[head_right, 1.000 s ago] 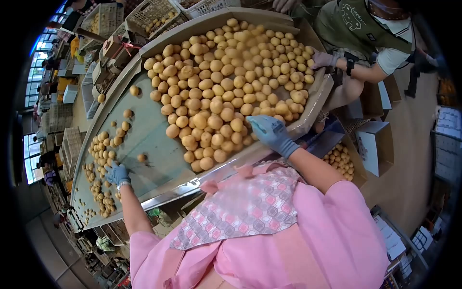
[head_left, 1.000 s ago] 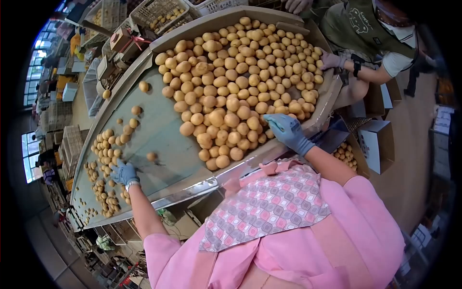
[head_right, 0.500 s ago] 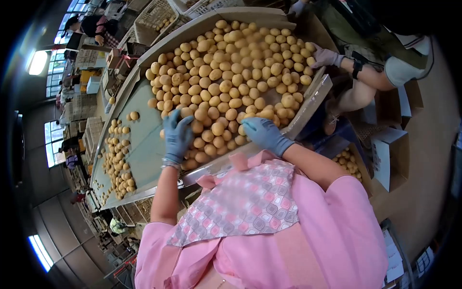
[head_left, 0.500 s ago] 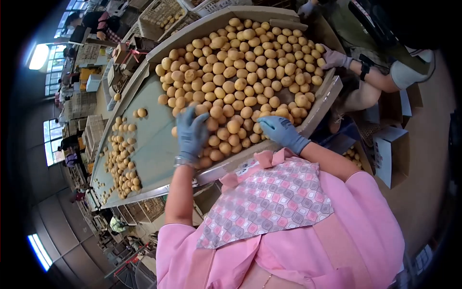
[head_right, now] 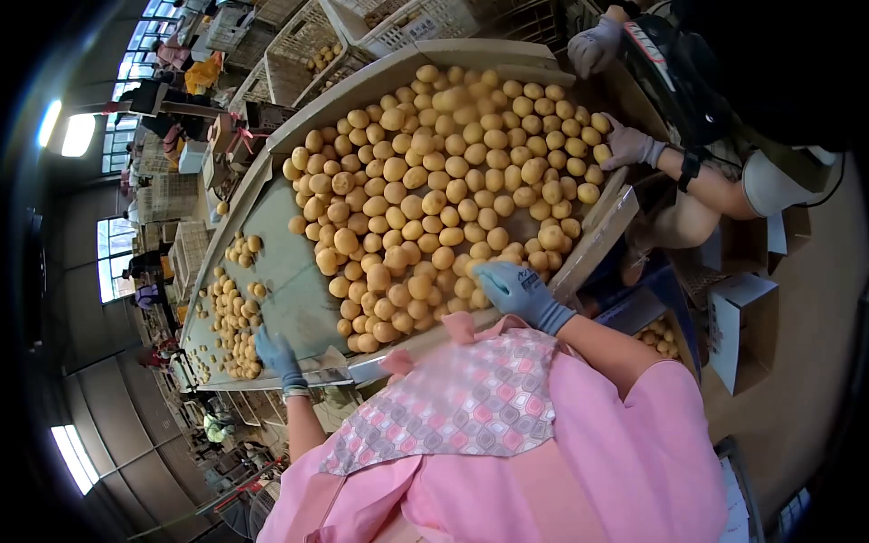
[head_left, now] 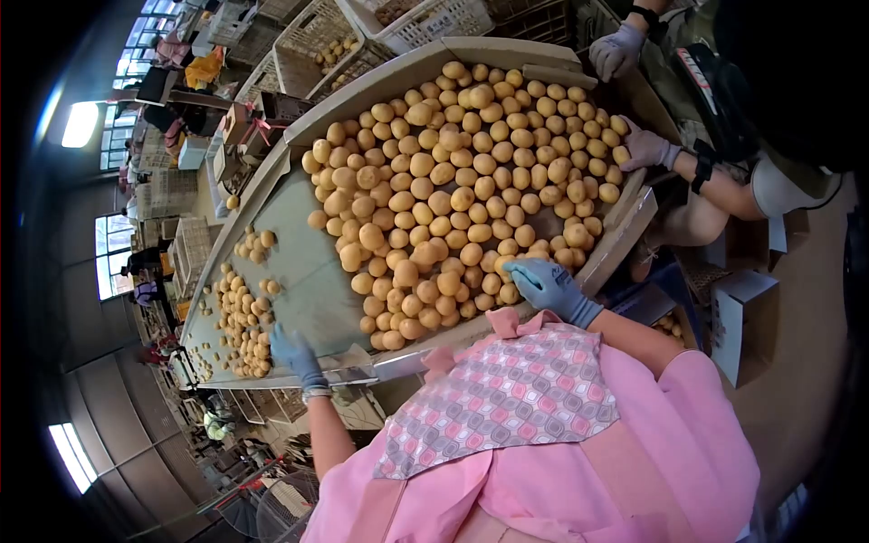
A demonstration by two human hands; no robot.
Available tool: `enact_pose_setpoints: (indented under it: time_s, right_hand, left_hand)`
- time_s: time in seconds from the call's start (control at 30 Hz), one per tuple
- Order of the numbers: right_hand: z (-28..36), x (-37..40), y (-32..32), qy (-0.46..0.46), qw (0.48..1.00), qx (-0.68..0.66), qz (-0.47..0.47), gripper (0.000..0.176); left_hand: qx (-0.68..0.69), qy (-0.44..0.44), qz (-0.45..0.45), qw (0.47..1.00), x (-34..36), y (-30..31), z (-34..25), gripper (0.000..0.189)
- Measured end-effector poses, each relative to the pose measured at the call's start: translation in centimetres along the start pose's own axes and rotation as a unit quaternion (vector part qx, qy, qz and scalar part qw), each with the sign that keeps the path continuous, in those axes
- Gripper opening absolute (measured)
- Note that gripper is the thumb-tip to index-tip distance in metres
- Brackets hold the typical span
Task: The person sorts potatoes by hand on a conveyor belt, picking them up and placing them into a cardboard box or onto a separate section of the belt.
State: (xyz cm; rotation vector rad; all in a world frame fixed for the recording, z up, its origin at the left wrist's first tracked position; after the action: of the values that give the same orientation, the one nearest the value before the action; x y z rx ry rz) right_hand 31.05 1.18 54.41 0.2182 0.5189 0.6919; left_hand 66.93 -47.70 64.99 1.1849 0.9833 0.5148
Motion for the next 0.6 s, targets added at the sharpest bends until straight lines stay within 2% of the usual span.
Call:
enact_pose_setpoints:
  time_s: [0.03, 0.07, 0.17, 0.3, 0.4, 0.5, 0.53, 0.57, 0.6]
  right_hand:
    - [-0.1, 0.2, -0.1, 0.013, 1.0, 0.013, 0.003, 0.031]
    - [0.2, 0.1, 0.1, -0.013, 1.0, 0.015, 0.022, 0.031]
    - [0.6, -0.2, 0.2, -0.068, 0.997, 0.013, 0.017, 0.028]
    - [0.3, 0.1, 0.0, -0.085, 0.996, 0.035, 0.017, 0.027]
    - [1.7, -1.2, 0.9, -0.273, 0.958, -0.085, 0.014, 0.029]
    - [0.5, -4.5, 0.5, -0.229, 0.961, -0.14, -0.061, 0.03]
    - [0.2, -6.6, 0.0, -0.129, 0.989, -0.024, -0.073, 0.03]
    - [0.2, -9.2, -0.5, -0.025, 0.991, 0.093, -0.089, 0.031]
    - [1.1, -11.7, -1.2, -0.046, 0.989, 0.11, -0.086, 0.033]
  left_hand:
    - [0.087, -0.027, 0.004, 0.996, 1.1, 0.2, -3.4, 0.054]
    - [0.172, -0.05, 0.008, 0.984, 2.1, 1.3, -7.9, 0.054]
    - [0.24, -0.05, 0.037, 0.969, 4.8, 1.8, -15.3, 0.053]
    - [0.252, -0.043, -0.019, 0.967, 4.5, 3.8, -16.9, 0.053]
    - [0.292, 0.005, -0.018, 0.956, 4.6, 4.2, -17.0, 0.053]
    - [0.264, -0.029, -0.029, 0.964, 4.4, 3.7, -16.6, 0.053]
    - [0.285, -0.016, -0.023, 0.958, 4.4, 3.7, -16.8, 0.057]
    - [0.266, -0.021, -0.019, 0.963, 4.5, 3.4, -16.6, 0.058]
    - [0.249, -0.029, -0.014, 0.968, 4.6, 2.8, -16.3, 0.06]
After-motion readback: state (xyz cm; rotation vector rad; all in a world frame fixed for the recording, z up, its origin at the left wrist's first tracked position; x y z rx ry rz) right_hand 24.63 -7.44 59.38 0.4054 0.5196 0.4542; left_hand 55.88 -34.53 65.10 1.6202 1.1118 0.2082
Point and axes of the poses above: each hand's wrist, its own x-axis away from the middle knuckle, its own y-axis out of the back of the hand, z = x × y, the point moved 1 cm from there along -x, towards the middle knuckle, and after that the axes turned 6 degrees about -z, right-handed, at the moved point
